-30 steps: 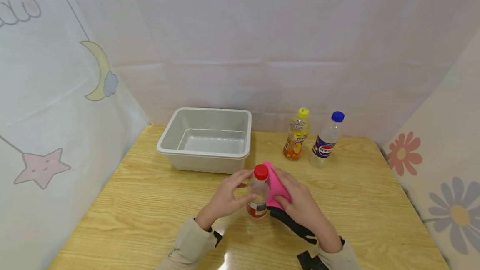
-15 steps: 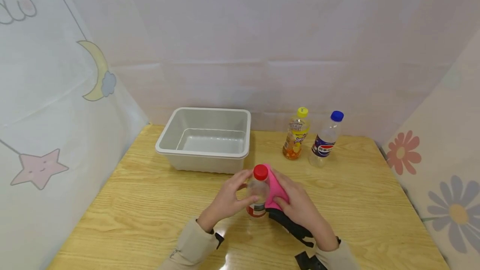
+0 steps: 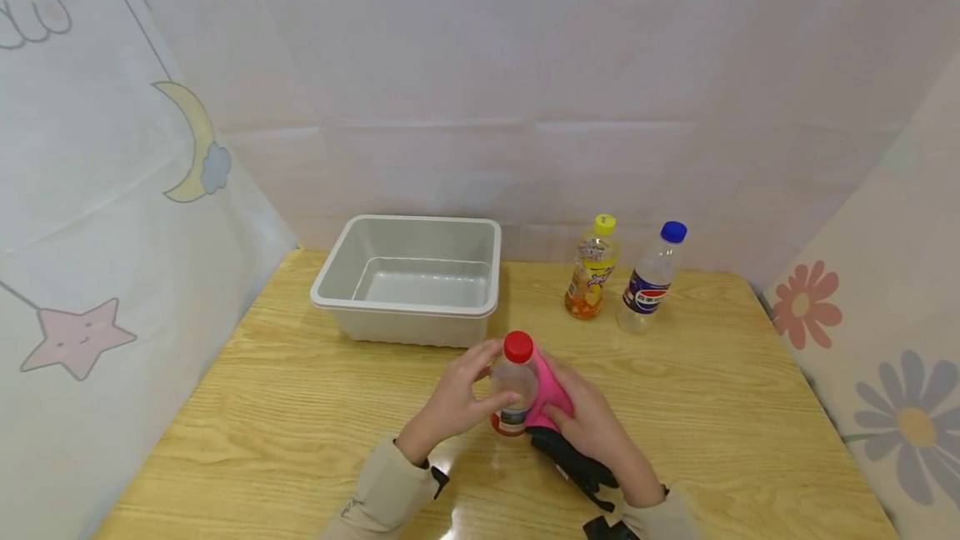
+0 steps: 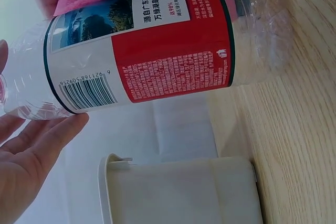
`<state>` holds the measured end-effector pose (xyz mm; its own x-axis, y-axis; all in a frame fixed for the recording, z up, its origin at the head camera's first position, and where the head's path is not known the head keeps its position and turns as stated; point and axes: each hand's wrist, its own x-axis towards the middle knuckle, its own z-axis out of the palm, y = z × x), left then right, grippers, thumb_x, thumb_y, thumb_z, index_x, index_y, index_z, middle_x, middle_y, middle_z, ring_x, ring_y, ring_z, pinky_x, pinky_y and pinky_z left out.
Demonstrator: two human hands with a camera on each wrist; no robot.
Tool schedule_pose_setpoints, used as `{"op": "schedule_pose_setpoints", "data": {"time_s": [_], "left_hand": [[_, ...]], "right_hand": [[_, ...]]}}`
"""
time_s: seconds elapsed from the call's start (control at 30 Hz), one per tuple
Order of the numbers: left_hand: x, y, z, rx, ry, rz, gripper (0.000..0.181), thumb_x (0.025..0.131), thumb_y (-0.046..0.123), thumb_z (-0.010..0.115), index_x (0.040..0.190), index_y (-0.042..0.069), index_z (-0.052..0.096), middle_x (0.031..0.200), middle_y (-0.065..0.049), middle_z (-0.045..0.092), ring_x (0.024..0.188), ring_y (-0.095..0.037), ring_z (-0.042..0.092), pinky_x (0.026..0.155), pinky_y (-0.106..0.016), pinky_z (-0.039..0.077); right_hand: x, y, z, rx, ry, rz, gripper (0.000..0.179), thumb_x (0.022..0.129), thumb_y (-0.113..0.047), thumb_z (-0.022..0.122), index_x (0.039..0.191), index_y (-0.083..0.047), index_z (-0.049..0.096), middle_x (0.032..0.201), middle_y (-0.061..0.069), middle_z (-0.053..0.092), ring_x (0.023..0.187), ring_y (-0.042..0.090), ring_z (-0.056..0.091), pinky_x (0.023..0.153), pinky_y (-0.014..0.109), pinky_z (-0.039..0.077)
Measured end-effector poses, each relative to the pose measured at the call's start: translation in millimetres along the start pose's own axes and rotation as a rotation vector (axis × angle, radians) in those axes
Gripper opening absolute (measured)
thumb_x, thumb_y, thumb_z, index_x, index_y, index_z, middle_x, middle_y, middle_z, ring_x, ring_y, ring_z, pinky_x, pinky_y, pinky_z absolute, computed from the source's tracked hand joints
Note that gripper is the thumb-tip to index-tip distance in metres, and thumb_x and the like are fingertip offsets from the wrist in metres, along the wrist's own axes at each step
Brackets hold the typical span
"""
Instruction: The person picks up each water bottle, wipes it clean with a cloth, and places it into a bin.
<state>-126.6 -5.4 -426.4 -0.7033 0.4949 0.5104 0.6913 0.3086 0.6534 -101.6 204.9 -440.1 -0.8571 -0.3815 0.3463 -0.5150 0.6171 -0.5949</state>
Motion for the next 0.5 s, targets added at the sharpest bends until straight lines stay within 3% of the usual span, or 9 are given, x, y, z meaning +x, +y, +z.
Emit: {"op": "schedule_pose_setpoints", "data": {"time_s": [0.27, 0.5], "left_hand": [[-3.7, -1.6, 0.5, -0.001, 0.025, -0.052, 0.064, 0.076, 0.022, 0.075, 0.131, 0.005, 0.047, 0.118, -0.010, 0.044, 0.102, -0.023, 0.052, 0.082, -0.024, 0.049], [-3.4, -2.2, 0.0, -0.095, 0.005, -0.102, 0.065, 0.078, 0.020, 0.073, 0.131, 0.003, 0.041, 0.117, -0.013, 0.046, 0.109, -0.022, 0.049, 0.087, -0.026, 0.047]], "right_hand": [[-2.6, 5.6, 11.4, 0.010, -0.020, 0.033, 0.062, 0.071, 0.008, 0.070, 0.127, 0.010, 0.044, 0.119, 0.025, 0.054, 0.100, 0.034, 0.056, 0.078, 0.046, 0.050], [-5.4, 10.1, 16.4, 0.012, -0.030, 0.052, 0.063, 0.071, 0.007, 0.072, 0.128, 0.009, 0.045, 0.119, 0.024, 0.054, 0.103, 0.035, 0.055, 0.079, 0.048, 0.049]]}}
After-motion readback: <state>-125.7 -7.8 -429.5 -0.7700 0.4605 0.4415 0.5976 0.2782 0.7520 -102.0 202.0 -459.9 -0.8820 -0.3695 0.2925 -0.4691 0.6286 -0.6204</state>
